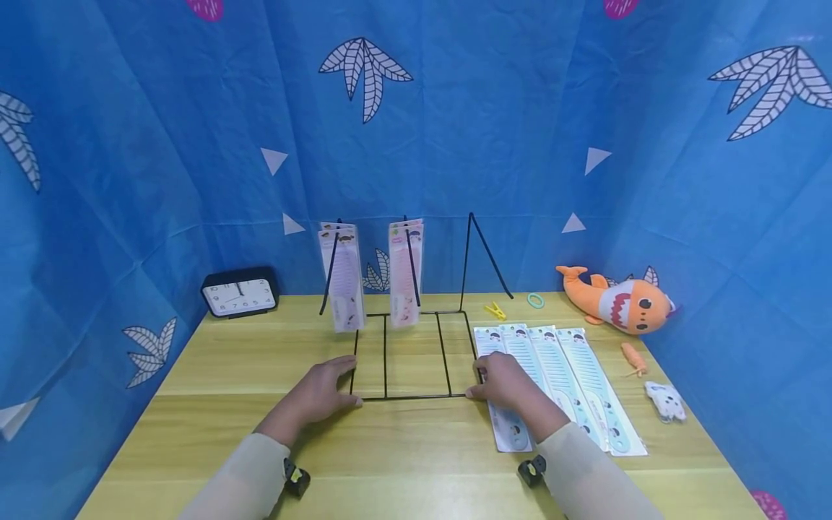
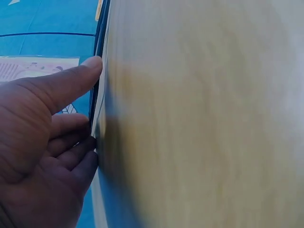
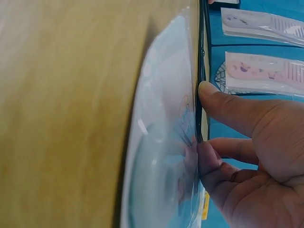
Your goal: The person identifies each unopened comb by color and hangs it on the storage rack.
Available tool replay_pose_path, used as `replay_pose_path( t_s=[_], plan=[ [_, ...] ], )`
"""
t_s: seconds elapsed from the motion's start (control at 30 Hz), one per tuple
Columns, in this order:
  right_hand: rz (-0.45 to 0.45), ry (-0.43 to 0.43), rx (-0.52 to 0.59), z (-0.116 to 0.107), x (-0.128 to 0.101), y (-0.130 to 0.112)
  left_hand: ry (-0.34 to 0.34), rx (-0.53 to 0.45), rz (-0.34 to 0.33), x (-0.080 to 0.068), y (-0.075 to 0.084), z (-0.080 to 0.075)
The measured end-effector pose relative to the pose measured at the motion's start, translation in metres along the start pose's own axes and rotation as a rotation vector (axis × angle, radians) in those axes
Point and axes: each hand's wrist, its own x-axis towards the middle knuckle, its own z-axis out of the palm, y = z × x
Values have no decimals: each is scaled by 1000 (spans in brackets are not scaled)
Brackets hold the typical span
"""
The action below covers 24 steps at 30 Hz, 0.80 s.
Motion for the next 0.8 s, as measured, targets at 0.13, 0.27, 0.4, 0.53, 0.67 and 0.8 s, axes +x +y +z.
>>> replay_pose_path(
  t_s=[0.13,0.27,0.4,0.53,0.67,0.8],
  plan=[
    [4,-1,2,0,0,0,2,4,-9,0,-1,1],
    [6,-1,6,-1,-1,0,12,-5,-16,0,0,2],
    [6,2,9,-2,-2,0,16,-11,-23,2,-1,4],
    [7,-2,10,-2,-3,0,6,3,-32,3,-2,7],
    [13,-3,7,-2,-4,-1,3,24,-36,3,-2,8],
    [1,4,-1,-2,-3,-3,6,26,-48,4,-2,6]
  ],
)
